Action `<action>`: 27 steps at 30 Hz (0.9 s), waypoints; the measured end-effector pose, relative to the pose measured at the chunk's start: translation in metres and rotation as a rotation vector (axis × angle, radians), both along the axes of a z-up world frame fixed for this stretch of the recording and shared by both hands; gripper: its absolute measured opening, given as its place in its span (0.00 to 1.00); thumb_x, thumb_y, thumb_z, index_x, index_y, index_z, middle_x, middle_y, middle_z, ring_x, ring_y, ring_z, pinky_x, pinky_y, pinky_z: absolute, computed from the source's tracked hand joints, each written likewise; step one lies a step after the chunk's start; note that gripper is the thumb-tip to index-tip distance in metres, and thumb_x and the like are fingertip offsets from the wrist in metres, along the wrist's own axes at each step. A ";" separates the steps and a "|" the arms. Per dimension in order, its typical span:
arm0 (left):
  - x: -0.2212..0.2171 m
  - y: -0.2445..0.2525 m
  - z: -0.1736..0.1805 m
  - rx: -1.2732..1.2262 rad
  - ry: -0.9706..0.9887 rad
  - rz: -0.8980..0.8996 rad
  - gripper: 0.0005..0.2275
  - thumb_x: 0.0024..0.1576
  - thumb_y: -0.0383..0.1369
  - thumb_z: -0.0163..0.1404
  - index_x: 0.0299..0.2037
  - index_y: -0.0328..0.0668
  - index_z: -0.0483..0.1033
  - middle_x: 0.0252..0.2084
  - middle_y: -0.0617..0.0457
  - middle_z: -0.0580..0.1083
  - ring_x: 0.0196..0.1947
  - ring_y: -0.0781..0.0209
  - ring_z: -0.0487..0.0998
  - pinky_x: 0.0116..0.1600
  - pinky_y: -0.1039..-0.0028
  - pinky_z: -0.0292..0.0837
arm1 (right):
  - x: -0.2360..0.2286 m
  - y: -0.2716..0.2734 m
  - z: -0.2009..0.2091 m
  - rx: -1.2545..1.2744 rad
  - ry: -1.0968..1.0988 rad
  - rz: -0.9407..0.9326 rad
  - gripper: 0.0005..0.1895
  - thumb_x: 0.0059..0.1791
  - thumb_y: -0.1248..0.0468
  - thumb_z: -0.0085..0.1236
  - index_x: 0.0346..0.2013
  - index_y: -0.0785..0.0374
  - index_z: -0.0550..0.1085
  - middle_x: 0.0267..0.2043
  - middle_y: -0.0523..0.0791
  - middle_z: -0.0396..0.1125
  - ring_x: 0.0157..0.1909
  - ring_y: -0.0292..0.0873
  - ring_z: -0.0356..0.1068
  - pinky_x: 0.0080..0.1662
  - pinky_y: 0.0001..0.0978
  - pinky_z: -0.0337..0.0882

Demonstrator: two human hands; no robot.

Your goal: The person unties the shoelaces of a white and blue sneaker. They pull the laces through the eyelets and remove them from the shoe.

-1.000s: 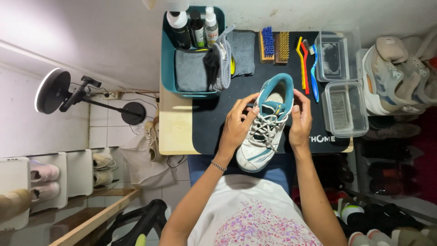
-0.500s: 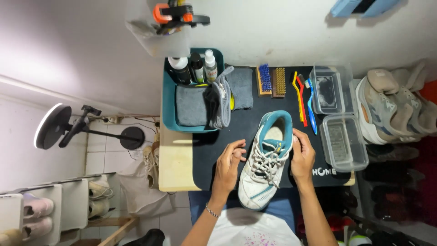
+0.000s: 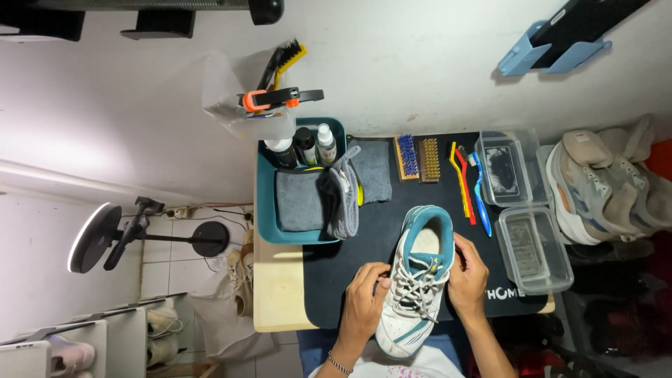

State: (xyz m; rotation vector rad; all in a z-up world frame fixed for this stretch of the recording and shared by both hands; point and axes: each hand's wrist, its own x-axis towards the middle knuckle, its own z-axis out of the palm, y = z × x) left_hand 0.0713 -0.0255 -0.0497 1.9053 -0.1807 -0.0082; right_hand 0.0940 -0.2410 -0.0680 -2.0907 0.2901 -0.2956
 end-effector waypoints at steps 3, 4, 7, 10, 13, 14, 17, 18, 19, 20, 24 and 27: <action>0.002 0.002 0.008 -0.038 0.020 0.005 0.28 0.66 0.54 0.31 0.48 0.37 0.75 0.48 0.47 0.76 0.42 0.53 0.79 0.46 0.66 0.72 | 0.003 0.005 0.010 0.009 -0.019 0.029 0.18 0.55 0.63 0.49 0.58 0.65 0.75 0.58 0.49 0.72 0.60 0.45 0.71 0.57 0.35 0.69; 0.001 0.002 0.010 -0.040 0.026 0.006 0.28 0.66 0.54 0.31 0.48 0.37 0.75 0.48 0.47 0.76 0.42 0.53 0.79 0.46 0.66 0.72 | 0.003 0.005 0.010 0.007 -0.013 0.030 0.18 0.55 0.63 0.49 0.58 0.65 0.75 0.58 0.49 0.72 0.60 0.45 0.71 0.57 0.35 0.69; -0.005 0.005 0.016 -0.138 -0.076 0.086 0.25 0.65 0.54 0.37 0.43 0.36 0.73 0.43 0.47 0.73 0.40 0.56 0.76 0.45 0.71 0.74 | 0.002 0.005 0.011 0.012 -0.012 0.070 0.19 0.54 0.64 0.46 0.58 0.65 0.74 0.61 0.49 0.71 0.63 0.46 0.69 0.62 0.37 0.68; -0.008 0.005 0.011 -0.167 -0.258 0.168 0.24 0.64 0.54 0.41 0.31 0.38 0.67 0.32 0.50 0.67 0.29 0.59 0.66 0.36 0.72 0.65 | 0.002 0.004 0.008 0.062 -0.014 0.107 0.21 0.54 0.64 0.47 0.62 0.64 0.72 0.62 0.50 0.70 0.63 0.46 0.69 0.62 0.37 0.69; -0.009 0.001 0.003 -0.150 -0.329 0.148 0.21 0.53 0.54 0.59 0.26 0.47 0.72 0.24 0.58 0.67 0.24 0.59 0.71 0.31 0.77 0.71 | 0.002 0.000 0.003 0.067 -0.089 0.183 0.19 0.56 0.67 0.47 0.61 0.69 0.73 0.61 0.56 0.70 0.64 0.54 0.67 0.63 0.49 0.65; -0.010 -0.003 0.010 -0.101 -0.374 0.127 0.19 0.53 0.52 0.60 0.26 0.47 0.72 0.23 0.58 0.66 0.23 0.59 0.70 0.30 0.76 0.70 | 0.001 0.001 0.004 0.133 -0.113 0.209 0.21 0.57 0.66 0.44 0.63 0.70 0.70 0.64 0.57 0.67 0.67 0.54 0.65 0.65 0.50 0.63; -0.015 -0.013 0.020 0.008 -0.432 0.098 0.15 0.54 0.46 0.61 0.27 0.48 0.73 0.21 0.58 0.66 0.23 0.60 0.69 0.29 0.76 0.69 | -0.005 0.004 0.015 0.245 -0.187 0.259 0.25 0.56 0.62 0.44 0.67 0.70 0.65 0.69 0.57 0.60 0.70 0.53 0.59 0.67 0.49 0.60; -0.014 -0.013 0.022 0.076 -0.458 0.099 0.13 0.55 0.43 0.61 0.27 0.47 0.73 0.21 0.59 0.66 0.22 0.60 0.69 0.29 0.76 0.69 | -0.003 0.009 0.019 0.297 -0.251 0.294 0.26 0.56 0.59 0.46 0.67 0.69 0.63 0.71 0.56 0.57 0.71 0.52 0.57 0.68 0.48 0.60; -0.012 -0.013 0.024 0.083 -0.459 0.104 0.13 0.55 0.43 0.61 0.27 0.47 0.73 0.21 0.59 0.66 0.22 0.60 0.69 0.29 0.76 0.69 | -0.004 0.009 0.018 0.302 -0.252 0.300 0.26 0.56 0.59 0.46 0.67 0.69 0.63 0.71 0.56 0.57 0.71 0.52 0.57 0.68 0.48 0.60; -0.014 -0.014 0.028 0.081 -0.465 0.096 0.10 0.58 0.38 0.58 0.27 0.46 0.73 0.21 0.57 0.65 0.22 0.59 0.69 0.29 0.75 0.69 | -0.009 0.008 0.018 0.326 -0.305 0.345 0.26 0.56 0.56 0.49 0.64 0.67 0.63 0.73 0.56 0.53 0.74 0.54 0.52 0.70 0.47 0.57; -0.020 -0.013 0.040 -0.027 -0.401 0.090 0.10 0.62 0.33 0.52 0.28 0.44 0.73 0.23 0.56 0.68 0.23 0.57 0.69 0.29 0.74 0.70 | -0.015 0.011 0.042 0.182 -0.423 0.593 0.24 0.49 0.52 0.63 0.52 0.64 0.73 0.72 0.59 0.54 0.80 0.63 0.41 0.74 0.52 0.46; -0.021 -0.009 0.046 -0.039 -0.353 0.067 0.09 0.62 0.31 0.52 0.29 0.42 0.74 0.25 0.54 0.72 0.25 0.56 0.72 0.31 0.73 0.72 | -0.016 0.018 0.052 0.011 -0.399 0.610 0.24 0.48 0.52 0.67 0.54 0.59 0.76 0.73 0.56 0.55 0.80 0.65 0.40 0.74 0.58 0.44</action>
